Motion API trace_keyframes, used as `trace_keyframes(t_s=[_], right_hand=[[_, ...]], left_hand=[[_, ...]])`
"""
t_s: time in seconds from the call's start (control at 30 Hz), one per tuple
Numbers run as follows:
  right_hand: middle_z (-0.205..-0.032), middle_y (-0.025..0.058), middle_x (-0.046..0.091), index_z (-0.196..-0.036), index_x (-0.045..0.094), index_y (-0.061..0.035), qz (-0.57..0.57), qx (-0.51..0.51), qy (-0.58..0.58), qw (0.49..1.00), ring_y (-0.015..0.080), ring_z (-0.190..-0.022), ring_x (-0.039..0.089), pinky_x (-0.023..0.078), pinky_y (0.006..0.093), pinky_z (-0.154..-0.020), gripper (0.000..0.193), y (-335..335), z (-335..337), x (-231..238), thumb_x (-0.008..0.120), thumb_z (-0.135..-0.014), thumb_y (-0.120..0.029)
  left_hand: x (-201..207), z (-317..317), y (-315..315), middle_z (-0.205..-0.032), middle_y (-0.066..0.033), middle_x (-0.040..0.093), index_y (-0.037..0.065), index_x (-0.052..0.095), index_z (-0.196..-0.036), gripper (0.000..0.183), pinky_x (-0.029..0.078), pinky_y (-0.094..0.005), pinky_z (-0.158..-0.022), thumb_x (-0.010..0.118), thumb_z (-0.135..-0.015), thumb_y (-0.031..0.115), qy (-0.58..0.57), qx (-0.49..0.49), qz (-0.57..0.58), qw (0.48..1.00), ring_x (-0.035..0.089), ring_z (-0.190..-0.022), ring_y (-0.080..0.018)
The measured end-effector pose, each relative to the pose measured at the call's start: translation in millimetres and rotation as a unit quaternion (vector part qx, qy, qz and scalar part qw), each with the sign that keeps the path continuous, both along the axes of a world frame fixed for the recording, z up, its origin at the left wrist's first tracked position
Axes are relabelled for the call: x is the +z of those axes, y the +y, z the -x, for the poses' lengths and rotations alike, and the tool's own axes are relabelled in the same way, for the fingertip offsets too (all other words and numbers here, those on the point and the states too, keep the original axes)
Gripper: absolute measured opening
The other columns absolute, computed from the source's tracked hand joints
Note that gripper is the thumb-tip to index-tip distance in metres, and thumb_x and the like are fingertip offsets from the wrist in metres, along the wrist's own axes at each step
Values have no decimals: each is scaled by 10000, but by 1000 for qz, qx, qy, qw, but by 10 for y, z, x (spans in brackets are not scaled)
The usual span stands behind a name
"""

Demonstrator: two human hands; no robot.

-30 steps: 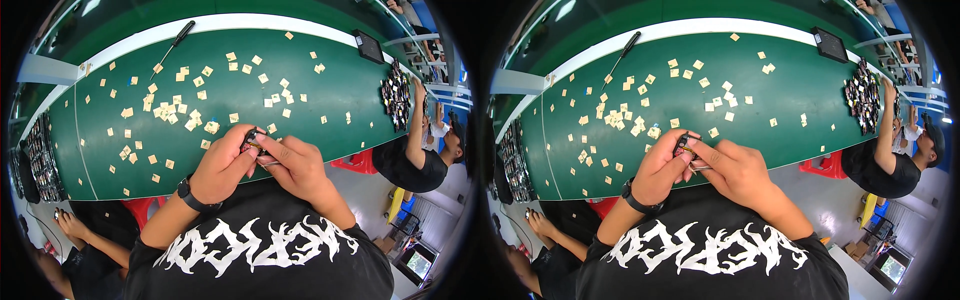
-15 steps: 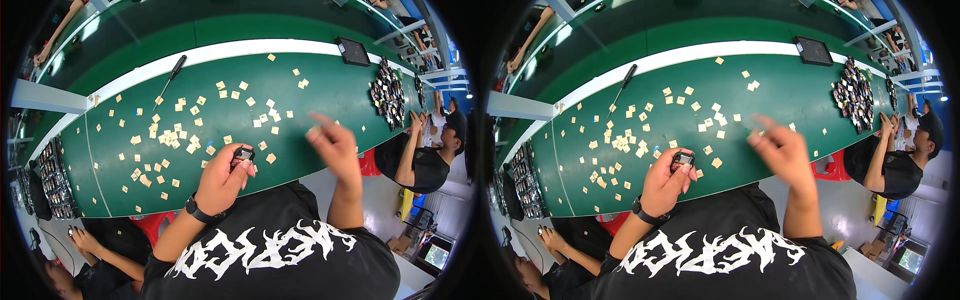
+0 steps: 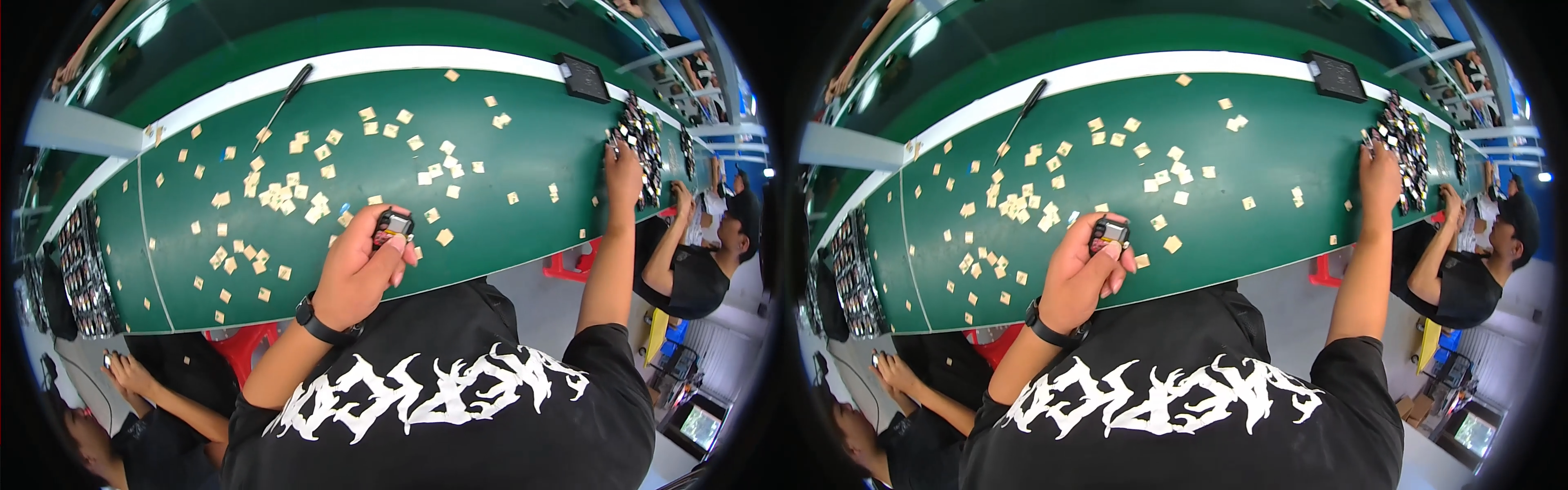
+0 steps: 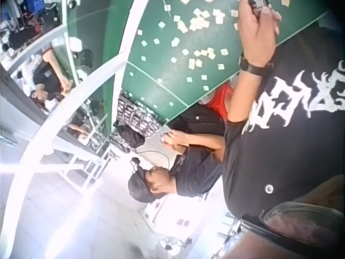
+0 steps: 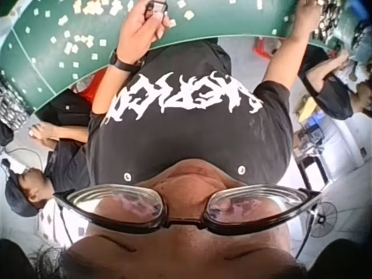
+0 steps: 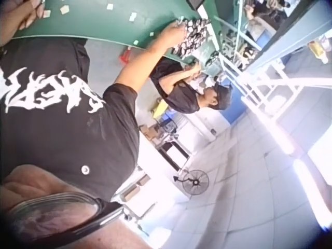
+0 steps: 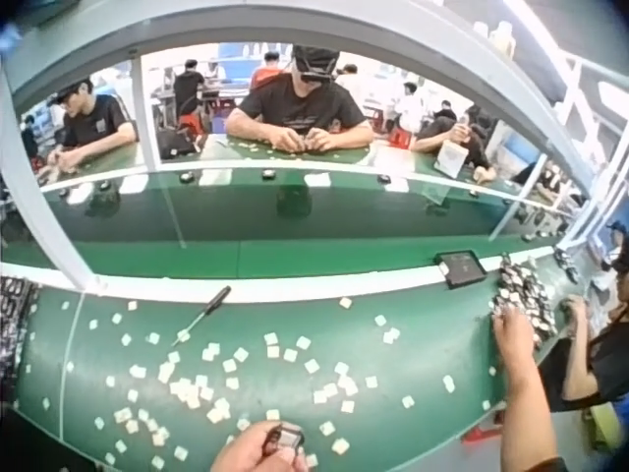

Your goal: Assemble small electronic components by peeling and applying adhesive stickers to smartwatch casings.

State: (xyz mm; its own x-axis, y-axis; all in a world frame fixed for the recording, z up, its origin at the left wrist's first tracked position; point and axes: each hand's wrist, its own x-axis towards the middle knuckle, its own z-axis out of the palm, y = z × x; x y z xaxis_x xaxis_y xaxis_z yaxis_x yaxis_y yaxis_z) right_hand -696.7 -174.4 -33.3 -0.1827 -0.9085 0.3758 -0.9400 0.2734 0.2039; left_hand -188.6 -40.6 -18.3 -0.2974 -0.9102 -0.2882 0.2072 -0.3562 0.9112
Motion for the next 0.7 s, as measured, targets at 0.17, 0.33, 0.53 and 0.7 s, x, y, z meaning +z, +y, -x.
trace_keyframes(t_s=[0.17,0.33,0.53,0.7], right_hand=[[-1023,185,710,-1092,735,-73,-27,17,46,998,382,-935,685,550,484,-824,275,-83,108,-10,608,-936,-261],[-917,144,694,-1060,731,-58,-16,87,15,996,342,-840,682,541,450,-766,255,43,-95,92,650,-921,-255],[-841,87,667,-1038,728,-58,51,260,-86,961,246,-722,668,525,342,-649,223,510,-881,174,748,-816,-49],[-801,66,649,-1018,705,-47,-21,435,-151,887,220,-644,633,498,354,-557,316,917,-1931,315,772,-709,-28]], left_hand=[[314,-137,153,-1001,-126,638,5,421,-1396,465,447,-231,-614,432,-932,-17,129,-15,-31,991,536,-703,-93],[511,-223,211,-995,-156,638,-17,410,-1403,504,452,-238,-625,420,-899,-17,80,-16,6,997,535,-698,-105],[451,-270,256,-982,-154,640,-35,425,-1395,483,467,-243,-659,446,-913,-10,25,-9,71,997,527,-691,-92],[466,-281,245,-954,-145,645,-28,432,-1395,471,459,-234,-658,457,-924,-2,5,-20,59,998,514,-660,-81]])
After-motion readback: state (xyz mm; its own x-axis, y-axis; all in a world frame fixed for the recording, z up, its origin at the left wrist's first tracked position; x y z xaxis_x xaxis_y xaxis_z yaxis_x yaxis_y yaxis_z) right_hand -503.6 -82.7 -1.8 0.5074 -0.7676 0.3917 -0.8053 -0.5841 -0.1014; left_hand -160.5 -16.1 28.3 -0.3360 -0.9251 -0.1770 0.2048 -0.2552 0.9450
